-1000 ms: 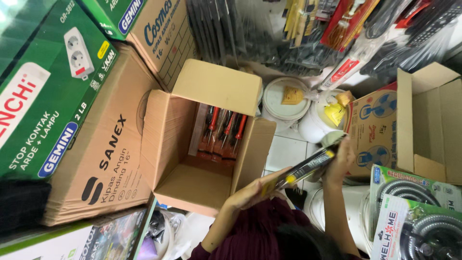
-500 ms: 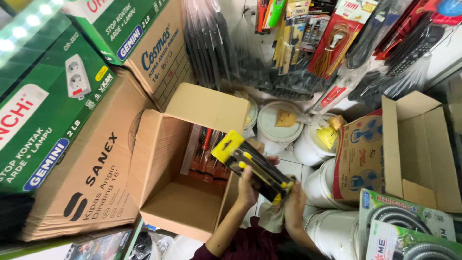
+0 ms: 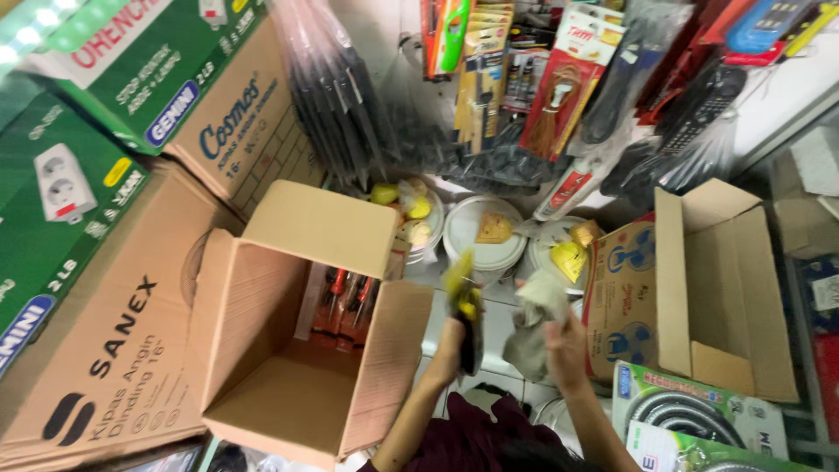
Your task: The person wipes down packaged tools, including a lock, screwdriver sets, and a manual, using a cloth and places them into a cardboard box.
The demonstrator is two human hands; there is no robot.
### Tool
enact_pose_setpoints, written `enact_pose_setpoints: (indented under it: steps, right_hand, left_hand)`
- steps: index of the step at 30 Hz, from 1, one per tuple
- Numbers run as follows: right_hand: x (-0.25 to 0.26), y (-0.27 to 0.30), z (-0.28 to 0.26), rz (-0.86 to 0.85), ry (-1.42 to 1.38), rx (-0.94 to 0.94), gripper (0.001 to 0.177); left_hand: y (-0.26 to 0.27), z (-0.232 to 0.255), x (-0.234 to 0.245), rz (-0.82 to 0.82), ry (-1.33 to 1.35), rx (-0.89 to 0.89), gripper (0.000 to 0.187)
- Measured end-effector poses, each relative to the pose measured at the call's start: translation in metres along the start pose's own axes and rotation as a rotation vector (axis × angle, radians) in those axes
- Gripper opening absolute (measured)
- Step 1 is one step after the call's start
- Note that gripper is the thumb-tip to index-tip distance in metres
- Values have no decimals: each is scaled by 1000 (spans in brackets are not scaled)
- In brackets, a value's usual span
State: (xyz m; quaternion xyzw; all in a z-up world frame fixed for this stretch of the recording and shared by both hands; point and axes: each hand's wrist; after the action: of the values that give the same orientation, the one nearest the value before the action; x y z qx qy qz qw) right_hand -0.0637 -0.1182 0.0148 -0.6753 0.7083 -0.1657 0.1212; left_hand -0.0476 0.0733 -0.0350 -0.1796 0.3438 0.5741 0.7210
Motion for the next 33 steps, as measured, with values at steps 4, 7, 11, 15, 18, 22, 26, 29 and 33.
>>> enact_pose_setpoints:
  steps: [4, 7, 11, 15, 18, 22, 26, 29, 33]
  right_hand:
    - [-25, -9, 1, 40, 551, 301, 54]
    - [-25, -11, 15, 152, 584, 353, 45]
    - [-17, 1, 41, 294, 398, 131, 43]
    - [1, 4, 58, 383, 256, -59, 39]
    - [21, 1, 64, 441, 168, -150, 37]
    - [29, 3, 54, 369, 161, -105, 40]
    - [29, 1, 36, 252, 485, 70, 47]
    - [35, -10, 37, 159, 544, 38, 45]
    - [60, -27, 52, 45, 515, -77, 36]
  left_hand:
    - [-7, -51, -23, -317, -145, -115, 93]
    - [-13, -40, -42, -268, -309, -261, 98]
    - [-17, -39, -63, -258, -380, -410, 104]
    - [-15, -67, -62, -200, -443, -280, 109]
    - [-17, -80, -68, -198, -467, -296, 104]
    - [-19, -74, -89, -161, -307, -320, 92]
    - [-37, -64, -89, 58, -187, -265, 79]
    - [-55, -63, -84, 104, -58, -245, 76]
    - [-91, -30, -80, 81, 37, -376, 80]
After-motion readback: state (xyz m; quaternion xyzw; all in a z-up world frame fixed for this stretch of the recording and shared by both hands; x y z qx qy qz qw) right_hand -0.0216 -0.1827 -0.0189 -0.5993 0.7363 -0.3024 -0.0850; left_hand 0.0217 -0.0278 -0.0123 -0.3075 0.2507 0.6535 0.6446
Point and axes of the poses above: each hand's wrist, its own y-axis away from the middle knuckle, its own x-axis out of the back of the hand, z = x × y, and after that the axes turned 11 degrees about y, right-handed
